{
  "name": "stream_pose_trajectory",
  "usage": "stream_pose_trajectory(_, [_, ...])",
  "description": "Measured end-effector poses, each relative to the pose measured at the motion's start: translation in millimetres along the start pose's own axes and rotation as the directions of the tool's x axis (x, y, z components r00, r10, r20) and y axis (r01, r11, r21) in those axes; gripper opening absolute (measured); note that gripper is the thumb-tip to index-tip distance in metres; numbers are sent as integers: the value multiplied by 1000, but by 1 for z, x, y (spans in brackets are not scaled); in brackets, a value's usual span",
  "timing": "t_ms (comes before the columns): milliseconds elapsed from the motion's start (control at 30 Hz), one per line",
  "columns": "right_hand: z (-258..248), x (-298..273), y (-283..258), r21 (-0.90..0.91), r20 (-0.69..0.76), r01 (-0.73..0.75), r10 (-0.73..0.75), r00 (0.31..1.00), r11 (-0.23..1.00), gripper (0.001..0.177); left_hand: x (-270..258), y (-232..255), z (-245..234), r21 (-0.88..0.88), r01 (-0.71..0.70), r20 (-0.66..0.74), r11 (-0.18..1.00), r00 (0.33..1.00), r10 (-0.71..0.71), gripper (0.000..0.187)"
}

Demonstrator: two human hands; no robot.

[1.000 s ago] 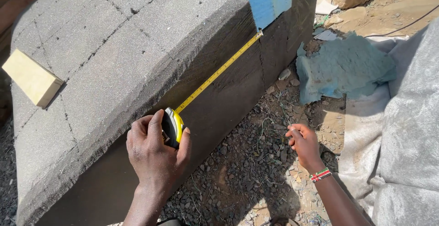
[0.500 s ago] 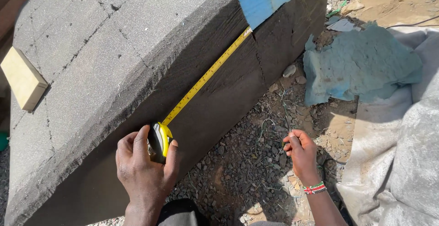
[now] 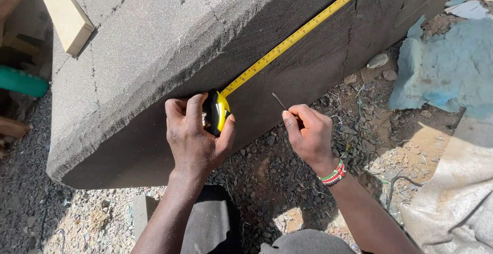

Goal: The person measures a large concrete block using a yellow tape measure and marks the surface with a metal tool. They repeatedly measure different sections of the block's side and top, making small indentations at specific intervals.

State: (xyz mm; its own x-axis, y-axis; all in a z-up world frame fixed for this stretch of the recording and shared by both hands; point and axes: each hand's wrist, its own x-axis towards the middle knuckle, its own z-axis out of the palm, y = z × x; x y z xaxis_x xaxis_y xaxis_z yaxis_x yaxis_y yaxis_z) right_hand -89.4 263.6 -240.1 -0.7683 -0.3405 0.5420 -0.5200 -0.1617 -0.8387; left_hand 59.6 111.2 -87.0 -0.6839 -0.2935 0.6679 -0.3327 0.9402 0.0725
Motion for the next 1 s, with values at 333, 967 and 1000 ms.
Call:
stream_pose_trajectory(333, [19, 43, -14, -148, -5, 200, -203, 979, 969, 22, 0, -1, 2, 26, -2, 1, 1000, 1000, 2, 62])
stream_pose_trajectory(967, [24, 34, -6, -335, 4, 258, -273, 962, 906, 29, 2, -6, 3, 23, -29, 12, 999, 1000, 29, 59])
stream_pose_trajectory(1000, [23, 39, -14, -303, -14, 265, -282, 959, 915, 29, 2, -7, 3, 25, -27, 14, 999, 1000, 26, 59])
